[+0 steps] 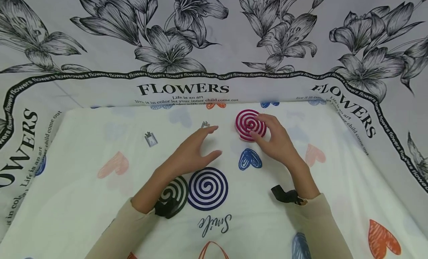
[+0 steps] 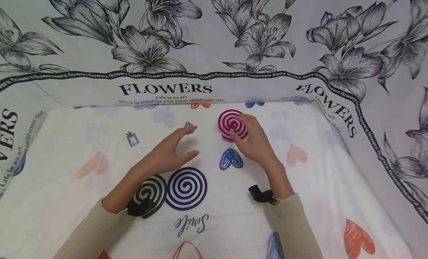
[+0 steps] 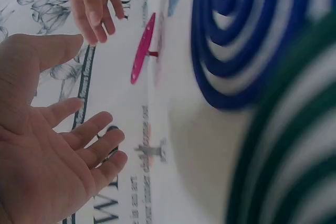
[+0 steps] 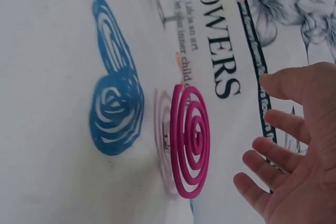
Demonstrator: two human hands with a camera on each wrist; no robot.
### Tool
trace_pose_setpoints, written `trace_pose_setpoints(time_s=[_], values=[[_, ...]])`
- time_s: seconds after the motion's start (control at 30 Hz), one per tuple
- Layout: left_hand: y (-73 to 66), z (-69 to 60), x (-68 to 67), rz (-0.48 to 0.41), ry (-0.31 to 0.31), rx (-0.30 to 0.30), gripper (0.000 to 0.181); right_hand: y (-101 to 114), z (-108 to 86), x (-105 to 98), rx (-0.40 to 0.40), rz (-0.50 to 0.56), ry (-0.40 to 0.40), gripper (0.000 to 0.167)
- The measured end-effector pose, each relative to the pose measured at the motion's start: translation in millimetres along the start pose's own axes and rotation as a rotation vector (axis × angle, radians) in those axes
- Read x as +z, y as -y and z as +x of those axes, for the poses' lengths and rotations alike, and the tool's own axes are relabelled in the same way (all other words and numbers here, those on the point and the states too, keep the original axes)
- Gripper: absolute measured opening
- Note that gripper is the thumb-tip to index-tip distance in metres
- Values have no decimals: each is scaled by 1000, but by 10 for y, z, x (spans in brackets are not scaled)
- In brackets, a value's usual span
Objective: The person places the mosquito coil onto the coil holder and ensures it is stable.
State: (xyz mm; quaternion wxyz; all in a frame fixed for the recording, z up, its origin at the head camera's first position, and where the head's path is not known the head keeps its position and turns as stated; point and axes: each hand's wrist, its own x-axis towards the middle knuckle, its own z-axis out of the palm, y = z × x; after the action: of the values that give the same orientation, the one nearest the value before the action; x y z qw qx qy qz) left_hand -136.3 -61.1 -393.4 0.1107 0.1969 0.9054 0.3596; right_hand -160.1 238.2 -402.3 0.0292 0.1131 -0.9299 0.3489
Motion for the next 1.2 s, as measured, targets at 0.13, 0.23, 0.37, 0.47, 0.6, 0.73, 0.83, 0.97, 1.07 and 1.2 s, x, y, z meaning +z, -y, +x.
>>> trace_pose_setpoints(time_s=[0.13,0.23,0.37,0.47,0.6,0.73,0.83,0.97,1.07,1.2], values=[[148,-263,-56,34,-3,-10,82,87,-109,31,-50,-13,57,62],[227,-418,-78,55,-6,0,83,152,-201,36,-61,-22,80,64],[298,-564,-79,107,-16,27,84,254,-326,94,-107,-44,134,66],[352,-658,-71,151,-21,57,84,331,-402,178,-149,-46,185,67],[400,-742,-56,180,-8,75,86,404,-471,272,-159,-35,236,69],[424,-783,-58,196,26,57,87,434,-513,363,-163,-28,298,70],[437,-818,-71,238,45,55,87,434,-543,454,-182,-26,336,71],[433,-856,-67,312,67,72,88,447,-575,554,-208,-26,389,71],[404,-876,-31,330,101,77,90,474,-612,578,-213,-63,440,71],[359,-904,16,340,142,51,95,525,-644,590,-246,-108,482,71]])
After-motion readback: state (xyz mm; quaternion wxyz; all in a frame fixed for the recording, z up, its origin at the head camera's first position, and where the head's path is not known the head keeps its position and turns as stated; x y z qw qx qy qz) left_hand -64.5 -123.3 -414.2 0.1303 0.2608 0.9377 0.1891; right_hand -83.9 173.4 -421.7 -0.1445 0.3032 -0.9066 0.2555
